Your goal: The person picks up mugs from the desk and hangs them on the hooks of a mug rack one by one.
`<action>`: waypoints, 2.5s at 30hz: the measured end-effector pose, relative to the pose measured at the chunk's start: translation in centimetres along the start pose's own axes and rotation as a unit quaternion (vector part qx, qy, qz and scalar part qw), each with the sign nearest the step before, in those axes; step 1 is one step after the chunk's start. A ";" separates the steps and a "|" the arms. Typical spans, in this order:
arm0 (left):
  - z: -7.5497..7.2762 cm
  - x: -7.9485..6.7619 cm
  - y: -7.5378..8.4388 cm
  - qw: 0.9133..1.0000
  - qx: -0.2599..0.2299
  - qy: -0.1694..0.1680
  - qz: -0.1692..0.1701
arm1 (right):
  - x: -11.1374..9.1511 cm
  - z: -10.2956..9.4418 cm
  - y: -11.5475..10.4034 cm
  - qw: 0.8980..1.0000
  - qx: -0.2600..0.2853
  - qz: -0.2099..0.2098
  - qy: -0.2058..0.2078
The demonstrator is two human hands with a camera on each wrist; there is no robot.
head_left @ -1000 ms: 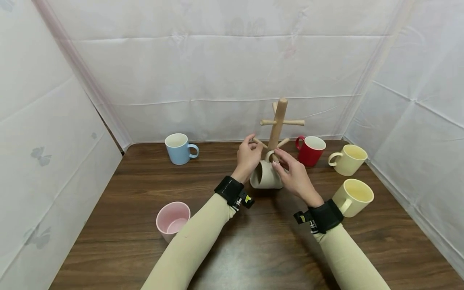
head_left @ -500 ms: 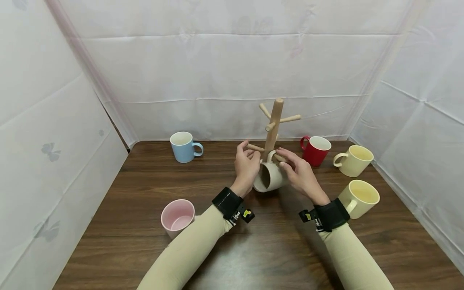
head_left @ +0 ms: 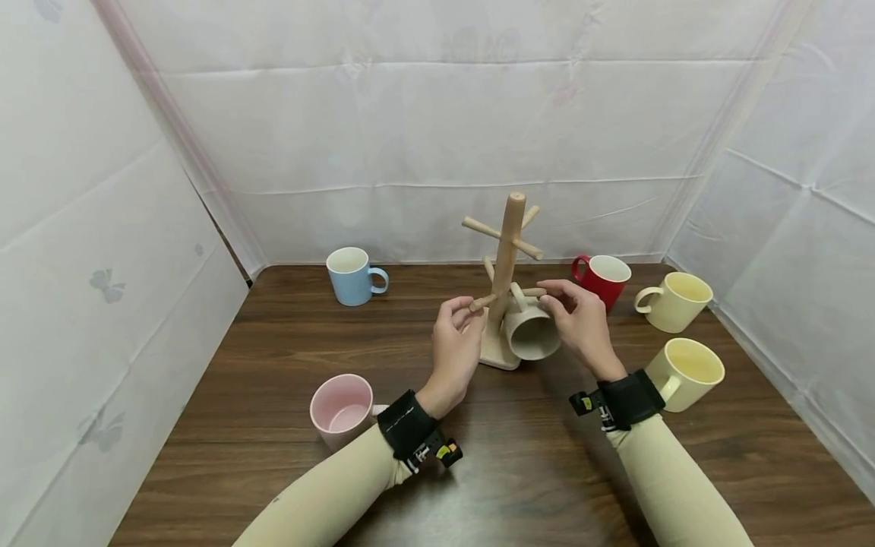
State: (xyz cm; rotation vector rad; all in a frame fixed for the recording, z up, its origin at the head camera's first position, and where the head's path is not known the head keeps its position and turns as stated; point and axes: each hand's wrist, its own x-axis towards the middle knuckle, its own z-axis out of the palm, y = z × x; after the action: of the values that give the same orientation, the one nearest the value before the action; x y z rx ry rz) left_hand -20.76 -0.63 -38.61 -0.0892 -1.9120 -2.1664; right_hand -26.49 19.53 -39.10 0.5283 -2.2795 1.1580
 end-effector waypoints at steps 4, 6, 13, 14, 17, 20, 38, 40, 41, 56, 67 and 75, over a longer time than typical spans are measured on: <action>-0.2 -1.4 0.2 1.000 -0.005 -0.013 0.025 | 0.8 0.2 -0.2 1.000 -0.002 0.001 -0.005; -0.2 -1.9 0.1 0.999 0.001 -0.013 0.030 | 1.2 0.4 -0.4 1.000 -0.004 -0.003 -0.011; -0.1 -3.3 0.3 0.998 0.025 -0.033 0.046 | 2.2 1.1 -0.2 0.999 -0.014 -0.021 -0.023; -0.1 -3.5 0.4 0.998 0.027 -0.038 0.050 | 2.3 1.2 -0.2 0.999 -0.015 -0.023 -0.026; 0.0 -4.2 1.0 0.997 0.034 -0.049 0.058 | 2.7 1.6 0.0 0.999 -0.021 -0.027 -0.033; 0.2 -5.1 2.1 0.995 0.040 -0.060 0.067 | 3.1 2.0 0.1 0.999 -0.023 -0.026 -0.040; 0.7 -6.3 2.9 0.984 0.068 -0.101 0.131 | 4.3 3.4 0.4 0.997 0.015 0.028 -0.077; 0.7 -6.3 2.8 0.982 0.077 -0.099 0.141 | 4.3 3.4 0.4 0.997 0.019 0.027 -0.076; 0.7 -6.2 2.8 0.981 0.081 -0.099 0.144 | 4.3 3.4 0.4 0.997 0.021 0.027 -0.075; 0.7 -5.8 2.0 0.975 0.111 -0.093 0.166 | 4.4 3.5 0.5 0.997 0.020 0.028 -0.074; 0.7 -6.1 2.3 0.975 0.108 -0.085 0.173 | 4.3 3.6 0.6 0.997 0.028 0.029 -0.073; 0.7 -6.1 2.2 0.974 0.118 -0.080 0.174 | 4.3 3.5 0.5 0.997 0.029 0.025 -0.072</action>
State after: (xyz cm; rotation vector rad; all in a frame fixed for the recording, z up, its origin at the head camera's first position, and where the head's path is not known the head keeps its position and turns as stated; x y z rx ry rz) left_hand -14.46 0.76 -37.62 -0.5283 -2.0435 -1.7376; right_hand -31.12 16.47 -38.58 0.5980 -2.4003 1.2491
